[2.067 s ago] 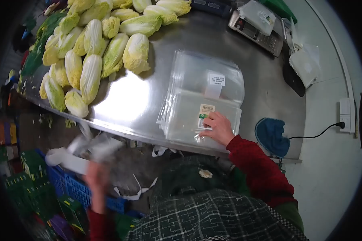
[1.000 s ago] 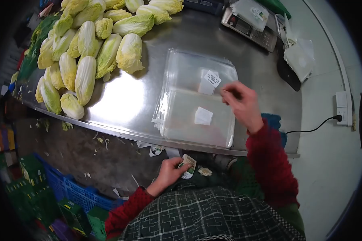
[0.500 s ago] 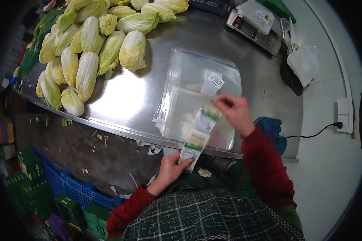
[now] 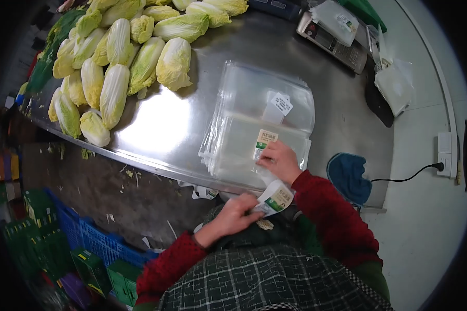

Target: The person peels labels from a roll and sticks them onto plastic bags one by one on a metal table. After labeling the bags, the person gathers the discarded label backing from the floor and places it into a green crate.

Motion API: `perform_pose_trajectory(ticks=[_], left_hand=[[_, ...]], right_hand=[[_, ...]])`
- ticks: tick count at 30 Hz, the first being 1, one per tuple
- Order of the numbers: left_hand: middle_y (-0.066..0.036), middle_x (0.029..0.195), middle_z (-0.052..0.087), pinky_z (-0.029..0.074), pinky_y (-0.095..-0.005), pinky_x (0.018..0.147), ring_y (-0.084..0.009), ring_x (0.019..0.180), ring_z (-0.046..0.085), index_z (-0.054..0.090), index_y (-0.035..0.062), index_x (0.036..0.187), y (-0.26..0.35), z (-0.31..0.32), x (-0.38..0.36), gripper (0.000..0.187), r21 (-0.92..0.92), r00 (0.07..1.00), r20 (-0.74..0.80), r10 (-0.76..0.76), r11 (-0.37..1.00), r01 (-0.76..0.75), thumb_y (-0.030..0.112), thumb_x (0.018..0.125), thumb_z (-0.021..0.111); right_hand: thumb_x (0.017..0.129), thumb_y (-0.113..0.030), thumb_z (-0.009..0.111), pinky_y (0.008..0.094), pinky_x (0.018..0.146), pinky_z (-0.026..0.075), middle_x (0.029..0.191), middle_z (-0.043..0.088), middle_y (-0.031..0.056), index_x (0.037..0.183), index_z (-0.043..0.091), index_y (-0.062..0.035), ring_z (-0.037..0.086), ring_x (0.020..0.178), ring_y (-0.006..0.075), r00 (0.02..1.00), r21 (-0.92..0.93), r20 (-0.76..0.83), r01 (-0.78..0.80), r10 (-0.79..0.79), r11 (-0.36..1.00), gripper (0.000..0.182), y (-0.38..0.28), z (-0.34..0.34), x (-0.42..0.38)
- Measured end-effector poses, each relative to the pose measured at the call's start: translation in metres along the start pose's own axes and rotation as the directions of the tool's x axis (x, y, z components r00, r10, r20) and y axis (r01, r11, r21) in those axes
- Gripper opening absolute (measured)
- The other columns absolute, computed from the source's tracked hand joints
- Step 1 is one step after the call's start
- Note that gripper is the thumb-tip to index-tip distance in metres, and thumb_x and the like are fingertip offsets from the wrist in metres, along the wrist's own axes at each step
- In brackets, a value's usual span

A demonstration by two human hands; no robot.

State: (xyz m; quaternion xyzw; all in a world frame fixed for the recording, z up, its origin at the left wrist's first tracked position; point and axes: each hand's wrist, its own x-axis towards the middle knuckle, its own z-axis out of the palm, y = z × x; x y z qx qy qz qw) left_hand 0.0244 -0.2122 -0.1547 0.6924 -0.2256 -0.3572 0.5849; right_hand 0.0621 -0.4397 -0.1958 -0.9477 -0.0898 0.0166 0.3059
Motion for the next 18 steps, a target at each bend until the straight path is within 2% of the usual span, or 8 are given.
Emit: perform_pose_trajectory(ticks=[2,5,7,9,12,14,17,18], left_hand=[[-0.013,0.085,0.059,0.046,-0.0396,0.072,-0.0301,0.086,0.057,0.059,0.0006,0.085,-0.005,-0.005,0.021,0.018,0.278,0.981,-0.021,0.195,0.943,-0.182,0.013,0.076,0.07],[-0.016,0.093,0.061,0.046,-0.0418,0.08,-0.0343,0.1,0.055,0.06,0.0008,0.082,-0.026,-0.008,0.048,0.014,0.317,0.967,-0.151,0.205,0.937,-0.15,0.012,0.076,0.067],[-0.016,0.093,0.061,0.046,-0.0416,0.081,-0.0347,0.1,0.055,0.06,0.0006,0.081,-0.041,-0.009,0.05,0.014,0.405,0.963,-0.152,0.221,0.903,-0.144,0.012,0.076,0.066],[-0.016,0.09,0.061,0.046,-0.0411,0.079,-0.034,0.093,0.057,0.061,0.0005,0.082,-0.043,-0.01,0.052,0.014,0.324,0.977,-0.197,0.084,0.946,-0.017,0.013,0.079,0.065],[-0.017,0.087,0.06,0.046,-0.0412,0.075,-0.0336,0.087,0.057,0.062,0.0009,0.083,-0.024,-0.017,0.051,0.014,0.243,0.983,-0.174,-0.063,0.964,0.105,0.014,0.081,0.064],[-0.016,0.086,0.06,0.045,-0.0415,0.073,-0.0334,0.084,0.056,0.062,0.0015,0.084,-0.022,-0.017,0.053,0.012,0.231,0.983,-0.176,-0.06,0.968,0.1,0.013,0.081,0.063],[-0.015,0.084,0.06,0.045,-0.042,0.073,-0.0324,0.082,0.057,0.062,0.0008,0.085,-0.025,-0.014,0.052,0.013,0.142,0.977,-0.193,-0.095,0.982,0.123,0.013,0.081,0.065],[-0.014,0.083,0.061,0.046,-0.0406,0.073,-0.0309,0.083,0.058,0.063,0.0007,0.087,-0.026,-0.011,0.052,0.014,0.233,0.952,-0.29,0.099,0.972,-0.03,0.012,0.08,0.066]], right_hand=[[0.072,-0.019,0.071,0.0392,0.067,0.047,0.074,0.058,0.0036,0.072,0.064,-0.0094,0.056,0.082,0.026,0.999,0.063,-0.04,0.017,-0.015,0.998,0.012,0.0,-0.004,0.005],[0.076,-0.013,0.067,0.039,0.066,0.047,0.073,0.06,0.0072,0.074,0.065,-0.0095,0.058,0.074,0.0256,0.997,0.056,0.043,0.067,-0.07,0.996,0.004,0.009,-0.015,0.016],[0.08,-0.012,0.062,0.038,0.065,0.048,0.07,0.059,0.0093,0.074,0.064,-0.0062,0.057,0.063,0.0241,0.938,0.118,0.192,-0.315,0.29,0.942,0.009,0.016,-0.03,0.035],[0.083,-0.015,0.062,0.0349,0.065,0.048,0.069,0.058,0.0109,0.079,0.064,-0.0026,0.055,0.057,0.021,0.832,0.281,-0.537,0.024,0.137,0.959,0.013,0.017,-0.087,0.074],[0.082,-0.014,0.065,0.0316,0.064,0.048,0.069,0.058,0.0105,0.087,0.064,-0.0003,0.054,0.06,0.0189,0.798,0.415,-0.573,0.087,0.186,0.906,0.014,-0.007,-0.126,0.064],[0.079,-0.01,0.068,0.029,0.062,0.048,0.07,0.059,0.0113,0.095,0.064,-0.0002,0.054,0.06,0.0177,0.992,0.21,-0.088,-0.066,0.086,0.976,0.019,-0.018,-0.087,0.031],[0.081,-0.009,0.067,0.0271,0.066,0.048,0.082,0.064,0.0059,0.099,0.064,-0.0005,0.058,0.069,0.0127,0.989,0.38,0.099,-0.138,0.108,0.915,0.02,-0.025,-0.045,0.001],[0.081,-0.01,0.068,0.0281,0.064,0.048,0.08,0.065,0.0069,0.097,0.065,-0.0004,0.059,0.068,0.0136,0.98,0.446,0.116,-0.199,0.164,0.873,0.019,-0.03,-0.044,-0.004]])
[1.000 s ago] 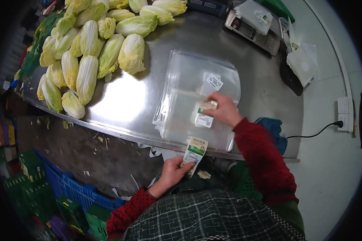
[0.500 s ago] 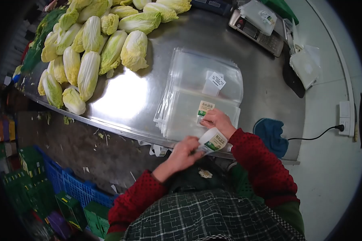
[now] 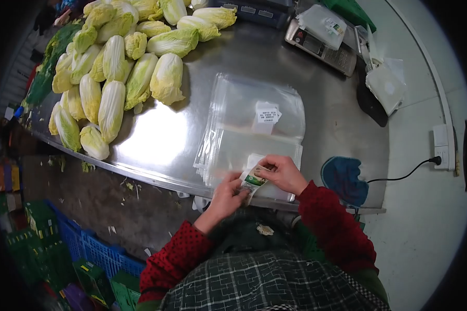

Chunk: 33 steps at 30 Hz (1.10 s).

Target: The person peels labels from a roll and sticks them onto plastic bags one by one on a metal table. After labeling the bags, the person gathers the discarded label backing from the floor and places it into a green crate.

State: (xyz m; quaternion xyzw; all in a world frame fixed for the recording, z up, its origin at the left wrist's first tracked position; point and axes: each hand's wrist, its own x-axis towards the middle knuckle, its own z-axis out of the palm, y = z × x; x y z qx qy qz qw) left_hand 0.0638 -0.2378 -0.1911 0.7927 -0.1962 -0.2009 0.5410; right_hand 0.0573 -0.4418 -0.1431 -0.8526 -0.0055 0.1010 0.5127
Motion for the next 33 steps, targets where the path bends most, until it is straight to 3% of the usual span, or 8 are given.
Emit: perform_pose_trajectory(ticks=[1,5,8,13,18,21,24,33], left_hand=[[-0.013,0.082,0.062,0.046,-0.0391,0.073,-0.0293,0.084,0.059,0.063,0.0006,0.089,-0.001,0.002,-0.002,0.015,0.064,0.977,-0.125,0.175,0.984,-0.168,0.011,0.079,0.067],[-0.006,0.085,0.062,0.045,-0.028,0.071,-0.0139,0.08,0.058,0.067,0.0014,0.092,0.023,-0.01,0.005,0.012,-0.237,0.997,0.043,0.062,0.97,-0.05,0.006,0.081,0.068],[0.001,0.067,0.06,0.041,-0.0223,0.055,-0.003,0.063,0.049,0.065,-0.0019,0.08,0.036,-0.012,-0.012,0.014,-0.201,0.945,0.031,-0.326,0.924,0.325,0.01,0.08,0.073],[-0.003,0.066,0.066,0.044,-0.0242,0.053,-0.0032,0.06,0.054,0.07,-0.0028,0.085,0.025,-0.022,-0.052,0.022,-0.332,0.927,-0.058,-0.37,0.883,0.332,0.018,0.079,0.075],[-0.004,0.078,0.068,0.049,-0.0223,0.061,-0.0051,0.068,0.058,0.068,-0.0043,0.092,0.011,-0.026,-0.088,0.017,-0.387,0.885,0.049,-0.464,0.808,0.445,0.008,0.082,0.071],[-0.006,0.083,0.063,0.048,-0.026,0.066,-0.0121,0.076,0.06,0.067,-0.0007,0.091,0.019,-0.022,-0.092,0.017,-0.243,0.955,0.17,-0.244,0.929,0.281,0.012,0.082,0.071],[-0.01,0.096,0.062,0.048,-0.0312,0.073,-0.0202,0.088,0.061,0.065,0.0005,0.097,0.03,-0.021,-0.079,0.017,-0.314,0.986,0.152,-0.073,0.942,0.118,0.01,0.083,0.068],[-0.013,0.093,0.061,0.046,-0.0401,0.081,-0.0318,0.097,0.055,0.062,0.0031,0.087,0.015,-0.012,-0.029,0.012,-0.01,0.948,0.265,0.178,0.983,-0.182,0.008,0.076,0.065]], right_hand=[[0.08,-0.011,0.069,0.029,0.063,0.049,0.078,0.066,0.0079,0.095,0.066,-0.0002,0.059,0.067,0.0144,0.998,0.08,-0.011,-0.061,0.062,0.995,0.018,-0.002,0.004,-0.006],[0.08,-0.011,0.069,0.0287,0.058,0.048,0.073,0.065,0.0116,0.089,0.068,-0.0002,0.061,0.061,0.0156,0.986,-0.112,-0.084,0.137,-0.147,0.984,0.014,-0.012,0.019,-0.018],[0.081,-0.011,0.069,0.0281,0.058,0.049,0.071,0.066,0.0114,0.086,0.068,0.001,0.061,0.061,0.015,0.975,-0.114,-0.1,0.186,-0.197,0.976,0.013,-0.016,0.021,-0.021],[0.083,-0.008,0.067,0.0238,0.059,0.048,0.071,0.066,0.008,0.085,0.068,0.0012,0.061,0.064,0.0094,0.929,-0.071,-0.314,0.181,-0.194,0.981,0.01,-0.046,-0.039,0.026],[0.076,-0.014,0.074,0.0281,0.071,0.048,0.085,0.064,0.0094,0.093,0.062,-0.0002,0.062,0.08,0.0143,0.979,0.046,-0.201,0.03,-0.02,0.999,0.025,0.003,-0.033,0.05],[0.06,-0.03,0.081,0.0427,0.08,0.045,0.094,0.058,0.0119,0.105,0.057,-0.0067,0.055,0.094,0.0344,0.997,-0.377,-0.077,-0.009,-0.021,0.926,0.056,0.035,0.005,0.05],[0.058,-0.033,0.082,0.0429,0.076,0.044,0.089,0.056,0.0104,0.103,0.056,-0.0091,0.055,0.091,0.0324,0.911,-0.621,-0.306,0.028,-0.275,0.783,0.057,0.031,0.01,0.053],[0.074,-0.025,0.07,0.0418,0.069,0.045,0.076,0.059,0.0049,0.071,0.063,-0.01,0.056,0.082,0.0282,0.987,-0.417,0.0,0.147,-0.162,0.897,0.017,0.048,0.022,0.023]])
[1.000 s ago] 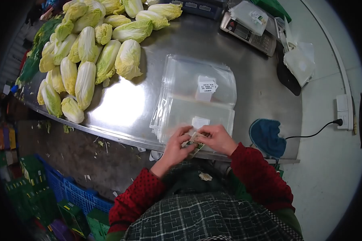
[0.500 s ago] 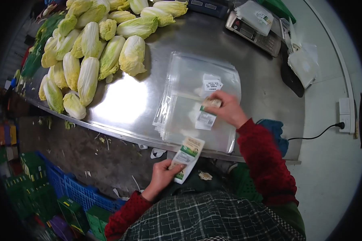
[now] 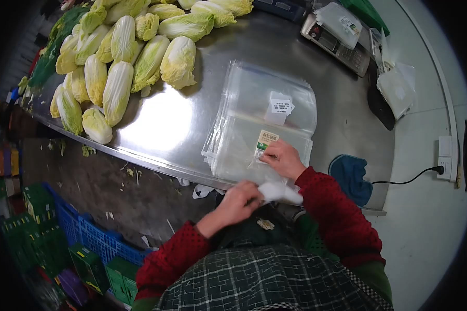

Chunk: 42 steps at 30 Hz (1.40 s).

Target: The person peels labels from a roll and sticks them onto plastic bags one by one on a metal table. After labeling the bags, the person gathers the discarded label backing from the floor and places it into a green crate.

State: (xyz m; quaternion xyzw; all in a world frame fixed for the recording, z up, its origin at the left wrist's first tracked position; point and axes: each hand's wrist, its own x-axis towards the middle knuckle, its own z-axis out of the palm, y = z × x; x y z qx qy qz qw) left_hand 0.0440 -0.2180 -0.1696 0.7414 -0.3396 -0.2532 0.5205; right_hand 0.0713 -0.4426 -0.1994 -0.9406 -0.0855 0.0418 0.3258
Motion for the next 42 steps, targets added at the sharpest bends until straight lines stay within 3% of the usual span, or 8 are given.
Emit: perform_pose_trajectory(ticks=[6,9,16,23,25,33,37,42], left_hand=[[-0.017,0.091,0.061,0.046,-0.0415,0.083,-0.033,0.096,0.056,0.063,0.0016,0.082,-0.025,0.007,0.021,0.01,0.116,0.99,-0.107,-0.093,0.988,0.106,0.01,0.077,0.064],[-0.018,0.091,0.061,0.046,-0.0416,0.079,-0.0332,0.095,0.056,0.064,0.0021,0.082,-0.02,0.0,0.025,0.012,0.044,0.973,-0.063,-0.222,0.973,0.225,0.013,0.079,0.063],[-0.017,0.097,0.062,0.047,-0.0406,0.077,-0.0341,0.096,0.057,0.065,0.0023,0.089,-0.022,-0.001,0.026,0.017,-0.11,0.894,-0.023,-0.448,0.889,0.443,0.018,0.081,0.064],[-0.01,0.1,0.064,0.048,-0.0301,0.077,-0.0183,0.09,0.061,0.068,0.0009,0.098,-0.005,-0.01,0.037,0.022,-0.257,0.97,-0.242,-0.041,0.966,-0.024,0.01,0.078,0.07],[-0.007,0.076,0.065,0.047,-0.0264,0.062,-0.0098,0.069,0.057,0.067,-0.0021,0.087,0.002,-0.012,0.029,0.019,-0.237,0.865,-0.165,-0.474,0.871,0.431,0.013,0.077,0.074],[-0.013,0.063,0.058,0.043,-0.0312,0.053,-0.0142,0.055,0.054,0.061,-0.0027,0.069,0.01,0.005,-0.041,0.028,-0.294,0.858,-0.287,-0.427,0.891,0.345,0.019,0.074,0.078],[-0.011,0.072,0.052,0.044,-0.0344,0.055,-0.0272,0.063,0.054,0.062,0.0,0.083,0.021,-0.002,-0.035,0.017,-0.008,0.964,-0.228,0.136,0.99,-0.142,0.011,0.076,0.073],[-0.011,0.081,0.054,0.046,-0.036,0.057,-0.0273,0.066,0.057,0.063,0.0033,0.094,0.02,-0.011,-0.03,0.018,-0.053,0.975,-0.221,-0.029,0.998,0.017,0.011,0.079,0.069]], right_hand=[[0.09,-0.024,0.052,0.0409,0.066,0.047,0.077,0.062,0.0124,0.077,0.064,-0.0066,0.059,0.072,0.0305,0.918,-0.033,0.301,-0.261,0.259,0.965,0.024,0.008,-0.028,0.025],[0.088,-0.023,0.055,0.0387,0.064,0.048,0.076,0.062,0.013,0.081,0.063,-0.0048,0.059,0.068,0.0296,0.888,0.237,-0.434,-0.054,0.155,0.97,0.021,0.009,-0.09,0.055],[0.078,-0.011,0.07,0.0278,0.064,0.047,0.08,0.065,0.0087,0.095,0.066,-0.0001,0.058,0.069,0.0143,0.986,0.381,0.1,-0.16,0.132,0.911,0.02,-0.036,-0.057,-0.012],[0.079,-0.007,0.069,0.0275,0.062,0.048,0.08,0.067,0.0097,0.099,0.066,0.0001,0.06,0.067,0.0143,0.989,0.455,0.078,-0.15,0.129,0.878,0.022,-0.066,-0.043,-0.027],[0.081,-0.009,0.066,0.0303,0.063,0.05,0.081,0.067,0.0138,0.096,0.067,-0.0011,0.066,0.068,0.0232,0.991,0.37,-0.051,-0.093,0.12,0.924,0.016,-0.071,-0.043,-0.03],[0.076,-0.011,0.07,0.0333,0.064,0.05,0.079,0.066,0.0125,0.094,0.065,-0.0034,0.064,0.072,0.0271,0.95,0.367,-0.226,-0.123,0.217,0.922,0.021,-0.046,-0.093,0.027],[0.061,-0.022,0.082,0.0396,0.077,0.047,0.092,0.06,0.0109,0.105,0.055,-0.0047,0.059,0.089,0.0316,0.979,-0.024,-0.011,-0.204,0.204,0.979,0.054,-0.011,-0.024,0.027],[0.062,-0.024,0.08,0.0421,0.077,0.046,0.094,0.053,0.0086,0.098,0.057,-0.0124,0.053,0.096,0.0335,0.988,-0.229,-0.121,-0.119,0.093,0.966,0.045,-0.01,-0.009,0.007]])
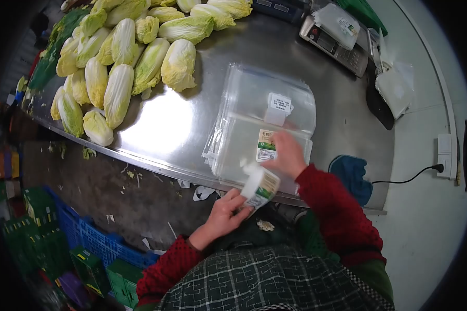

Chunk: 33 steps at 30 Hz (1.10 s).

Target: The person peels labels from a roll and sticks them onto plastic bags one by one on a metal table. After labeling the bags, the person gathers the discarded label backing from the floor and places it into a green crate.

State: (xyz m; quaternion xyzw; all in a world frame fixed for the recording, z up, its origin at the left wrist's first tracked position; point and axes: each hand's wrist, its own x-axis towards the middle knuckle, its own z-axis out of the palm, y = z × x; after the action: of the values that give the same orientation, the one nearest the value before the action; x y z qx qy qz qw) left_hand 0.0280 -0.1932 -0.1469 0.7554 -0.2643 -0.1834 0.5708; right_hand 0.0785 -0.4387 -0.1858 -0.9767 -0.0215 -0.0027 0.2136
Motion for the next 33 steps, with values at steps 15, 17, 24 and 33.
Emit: perform_pose_trajectory(ticks=[15,17,24,33], left_hand=[[-0.016,0.073,0.054,0.043,-0.0412,0.063,-0.0358,0.069,0.054,0.055,-0.0021,0.075,-0.048,0.028,0.046,0.022,-0.023,0.943,0.009,-0.334,0.942,0.334,0.017,0.082,0.065],[-0.016,0.075,0.055,0.044,-0.0402,0.065,-0.0343,0.07,0.056,0.058,-0.0019,0.08,-0.054,0.028,0.046,0.02,-0.089,0.94,0.024,-0.341,0.936,0.342,0.017,0.082,0.066],[-0.002,0.072,0.055,0.042,-0.0239,0.061,-0.005,0.071,0.051,0.065,-0.0002,0.088,-0.027,0.018,0.064,0.011,0.003,0.995,-0.095,-0.039,0.999,0.039,0.009,0.083,0.068],[-0.011,0.072,0.059,0.045,-0.0308,0.062,-0.0165,0.066,0.055,0.066,0.0005,0.087,-0.034,0.029,0.0,0.011,-0.136,0.96,-0.155,-0.234,0.967,0.214,0.01,0.081,0.068]], right_hand=[[0.079,-0.014,0.07,0.0271,0.067,0.047,0.081,0.064,0.0075,0.094,0.065,-0.0017,0.059,0.074,0.013,0.993,0.492,0.11,-0.099,0.051,0.865,0.02,0.012,-0.071,0.02],[0.078,-0.01,0.071,0.0251,0.065,0.046,0.079,0.064,0.0042,0.096,0.065,-0.0007,0.056,0.072,0.0091,0.965,0.55,0.26,-0.185,0.044,0.814,0.022,-0.001,-0.039,-0.012],[0.076,-0.008,0.074,0.0243,0.061,0.045,0.073,0.062,0.0016,0.087,0.063,0.0011,0.053,0.065,0.0072,0.946,0.652,0.312,-0.283,0.092,0.704,0.018,-0.033,-0.046,-0.033],[0.079,-0.012,0.072,0.0256,0.069,0.048,0.08,0.064,0.0016,0.091,0.063,0.002,0.057,0.076,0.0093,0.929,0.609,0.368,-0.282,0.051,0.742,0.021,-0.027,-0.073,0.004]])
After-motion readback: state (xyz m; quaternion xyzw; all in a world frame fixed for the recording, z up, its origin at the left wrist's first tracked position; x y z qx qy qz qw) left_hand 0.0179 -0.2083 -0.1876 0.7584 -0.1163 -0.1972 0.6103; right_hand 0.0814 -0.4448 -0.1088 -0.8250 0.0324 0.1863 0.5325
